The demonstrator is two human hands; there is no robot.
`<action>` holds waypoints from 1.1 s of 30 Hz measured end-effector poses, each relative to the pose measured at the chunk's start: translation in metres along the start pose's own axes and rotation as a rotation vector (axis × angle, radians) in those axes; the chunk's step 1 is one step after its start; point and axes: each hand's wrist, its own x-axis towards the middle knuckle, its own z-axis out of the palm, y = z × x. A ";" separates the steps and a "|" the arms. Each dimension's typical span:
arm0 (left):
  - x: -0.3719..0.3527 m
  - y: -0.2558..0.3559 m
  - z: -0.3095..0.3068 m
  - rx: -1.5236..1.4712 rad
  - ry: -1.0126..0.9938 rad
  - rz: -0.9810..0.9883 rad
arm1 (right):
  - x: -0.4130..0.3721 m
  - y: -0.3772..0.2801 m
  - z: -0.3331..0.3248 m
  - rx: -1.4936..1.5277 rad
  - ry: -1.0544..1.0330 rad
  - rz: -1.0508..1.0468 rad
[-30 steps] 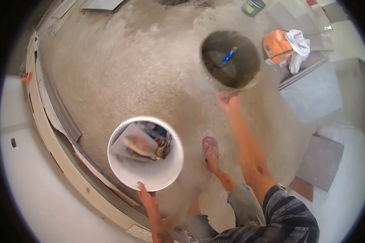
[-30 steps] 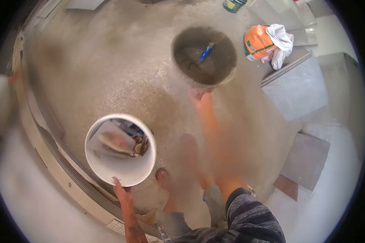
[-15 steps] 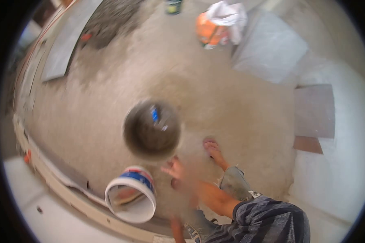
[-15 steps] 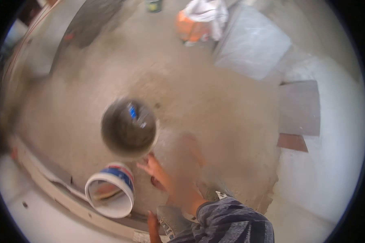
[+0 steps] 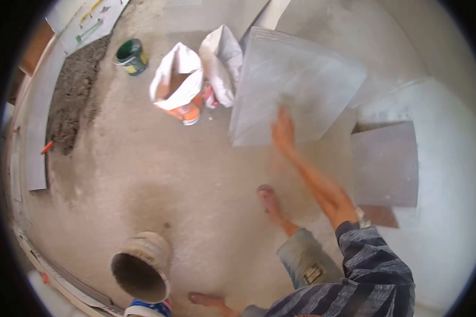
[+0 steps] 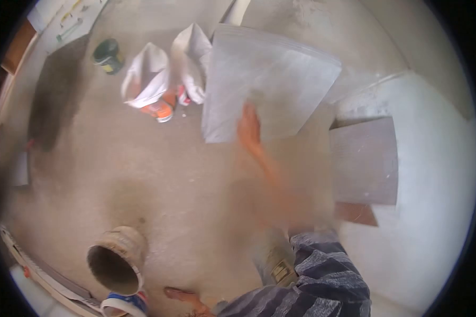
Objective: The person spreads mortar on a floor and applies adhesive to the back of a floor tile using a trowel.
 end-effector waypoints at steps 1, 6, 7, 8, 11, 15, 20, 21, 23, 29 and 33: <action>-0.008 0.032 0.037 -0.027 -0.011 -0.015 | 0.067 0.018 -0.035 -0.081 0.229 -0.050; -0.062 0.225 0.117 -0.367 -0.072 0.038 | 0.208 0.100 -0.119 -0.253 0.326 -0.081; -0.076 0.291 0.100 -0.493 -0.102 0.056 | 0.215 0.113 -0.125 -0.250 0.268 -0.089; -0.078 0.315 0.097 -0.448 -0.126 0.078 | 0.216 0.121 -0.126 -0.176 0.293 -0.143; -0.068 0.336 0.099 -0.339 -0.157 0.127 | 0.215 0.123 -0.116 0.005 0.368 -0.228; -0.031 0.321 0.083 -0.385 -0.078 0.143 | 0.206 0.118 -0.106 0.051 0.434 -0.181; 0.034 0.337 0.029 -0.208 0.141 0.253 | 0.204 0.132 -0.099 -0.007 0.440 -0.220; 0.055 0.348 0.020 -0.219 0.165 0.311 | 0.207 0.140 -0.099 -0.076 0.422 -0.212; 0.090 0.397 -0.004 -0.237 0.228 0.397 | 0.217 0.149 -0.091 -0.324 0.329 -0.147; 0.114 0.590 -0.083 -0.491 -0.007 0.623 | 0.209 0.136 -0.119 -0.280 0.265 -0.067; 0.107 0.662 -0.097 -1.106 -0.418 0.445 | 0.183 0.142 -0.135 -0.254 0.290 -0.146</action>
